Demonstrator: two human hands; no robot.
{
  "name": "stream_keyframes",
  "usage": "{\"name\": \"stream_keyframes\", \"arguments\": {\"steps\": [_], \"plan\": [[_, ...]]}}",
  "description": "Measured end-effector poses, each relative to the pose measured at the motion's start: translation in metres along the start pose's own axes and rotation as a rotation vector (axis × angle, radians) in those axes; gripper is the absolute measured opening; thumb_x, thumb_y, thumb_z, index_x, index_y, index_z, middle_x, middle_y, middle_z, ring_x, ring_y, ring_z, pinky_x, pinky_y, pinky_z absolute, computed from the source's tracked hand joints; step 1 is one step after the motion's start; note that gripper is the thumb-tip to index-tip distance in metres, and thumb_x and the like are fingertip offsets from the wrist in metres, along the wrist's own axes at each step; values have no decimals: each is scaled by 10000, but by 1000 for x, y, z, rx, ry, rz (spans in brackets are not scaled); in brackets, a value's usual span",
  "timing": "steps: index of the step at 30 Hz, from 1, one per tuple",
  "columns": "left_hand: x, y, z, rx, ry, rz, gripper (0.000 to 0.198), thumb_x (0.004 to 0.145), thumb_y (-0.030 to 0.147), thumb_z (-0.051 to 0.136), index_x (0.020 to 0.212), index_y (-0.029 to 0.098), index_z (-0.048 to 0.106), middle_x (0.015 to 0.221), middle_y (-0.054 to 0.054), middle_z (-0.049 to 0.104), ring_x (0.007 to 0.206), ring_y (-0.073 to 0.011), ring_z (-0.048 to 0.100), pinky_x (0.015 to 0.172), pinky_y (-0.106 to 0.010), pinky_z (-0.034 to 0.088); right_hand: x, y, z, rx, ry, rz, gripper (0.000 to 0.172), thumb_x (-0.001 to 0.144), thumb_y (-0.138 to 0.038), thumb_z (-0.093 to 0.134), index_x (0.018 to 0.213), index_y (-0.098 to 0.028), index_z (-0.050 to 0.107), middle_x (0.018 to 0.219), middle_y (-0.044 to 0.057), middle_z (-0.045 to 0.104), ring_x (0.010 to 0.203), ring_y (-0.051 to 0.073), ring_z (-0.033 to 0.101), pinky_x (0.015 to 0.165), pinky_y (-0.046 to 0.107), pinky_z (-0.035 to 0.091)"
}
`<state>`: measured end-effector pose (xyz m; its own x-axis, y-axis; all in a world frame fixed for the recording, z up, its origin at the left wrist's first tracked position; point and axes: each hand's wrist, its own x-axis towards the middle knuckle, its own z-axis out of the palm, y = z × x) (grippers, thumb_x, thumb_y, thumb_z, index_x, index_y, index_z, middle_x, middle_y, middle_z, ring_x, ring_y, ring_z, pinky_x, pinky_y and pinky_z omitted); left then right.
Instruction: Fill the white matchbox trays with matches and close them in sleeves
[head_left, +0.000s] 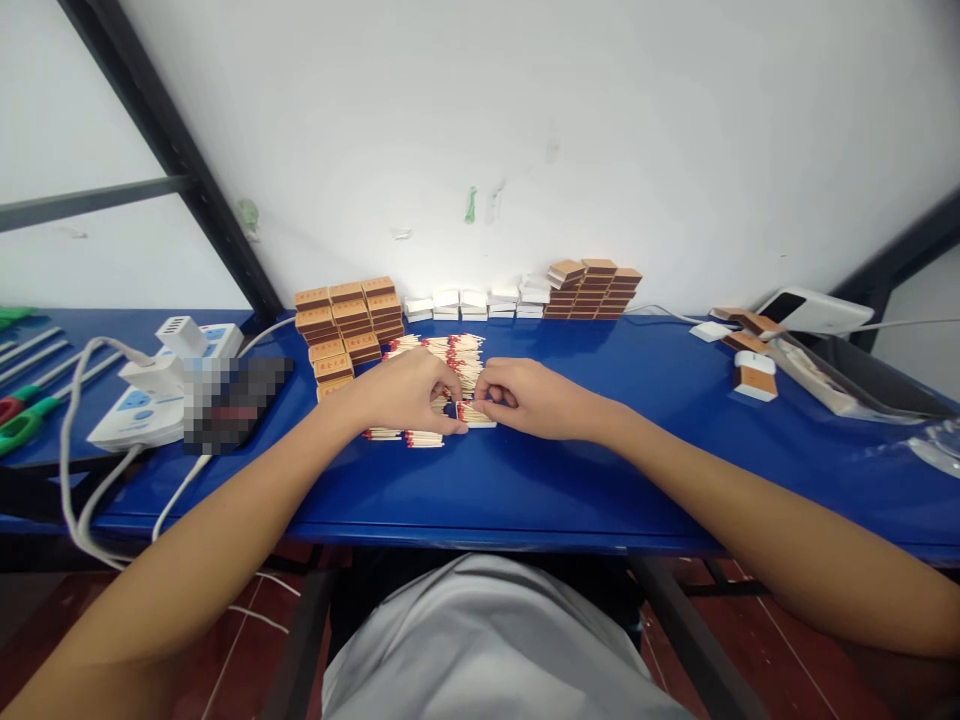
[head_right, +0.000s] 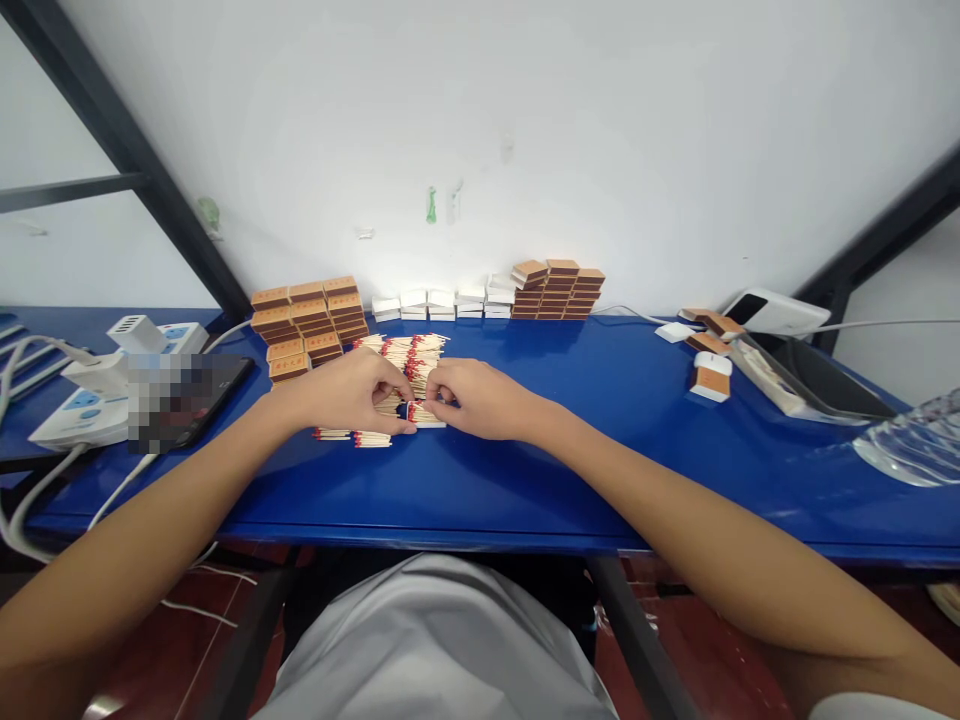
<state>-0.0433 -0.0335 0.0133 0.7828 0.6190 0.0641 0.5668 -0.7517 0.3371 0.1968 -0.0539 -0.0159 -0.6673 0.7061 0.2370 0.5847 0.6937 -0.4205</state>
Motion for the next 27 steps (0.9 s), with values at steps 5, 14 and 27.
{"name": "stream_keyframes", "arguments": {"steps": [5, 14, 27], "plan": [[0, -1, 0, -12, -4, -8, 315, 781, 453, 845, 879, 154, 823, 521, 53, 526, 488, -98, 424, 543, -270, 288, 0, -2, -2, 39, -30, -29, 128, 986, -228, 589, 936, -184, 698, 849, 33, 613, 749, 166, 529, 704, 290, 378], [0, -1, 1, 16, 17, 23, 290, 779, 428, 843, 730, 159, 747, 508, 65, 465, 481, -90, 353, 534, -287, 238, -1, 0, -5, 70, -64, -91, 143, 993, -238, 627, 1022, -192, 759, 895, 38, 609, 745, 152, 553, 720, 278, 402], [-5, 1, -6, -131, -91, -22, 325, 702, 436, 918, 840, 152, 841, 529, 55, 519, 503, -89, 418, 527, -263, 282, -2, 20, -12, -152, -129, 247, 176, 1010, -358, 639, 954, -195, 672, 991, 77, 678, 845, 206, 591, 730, 308, 396]]}}
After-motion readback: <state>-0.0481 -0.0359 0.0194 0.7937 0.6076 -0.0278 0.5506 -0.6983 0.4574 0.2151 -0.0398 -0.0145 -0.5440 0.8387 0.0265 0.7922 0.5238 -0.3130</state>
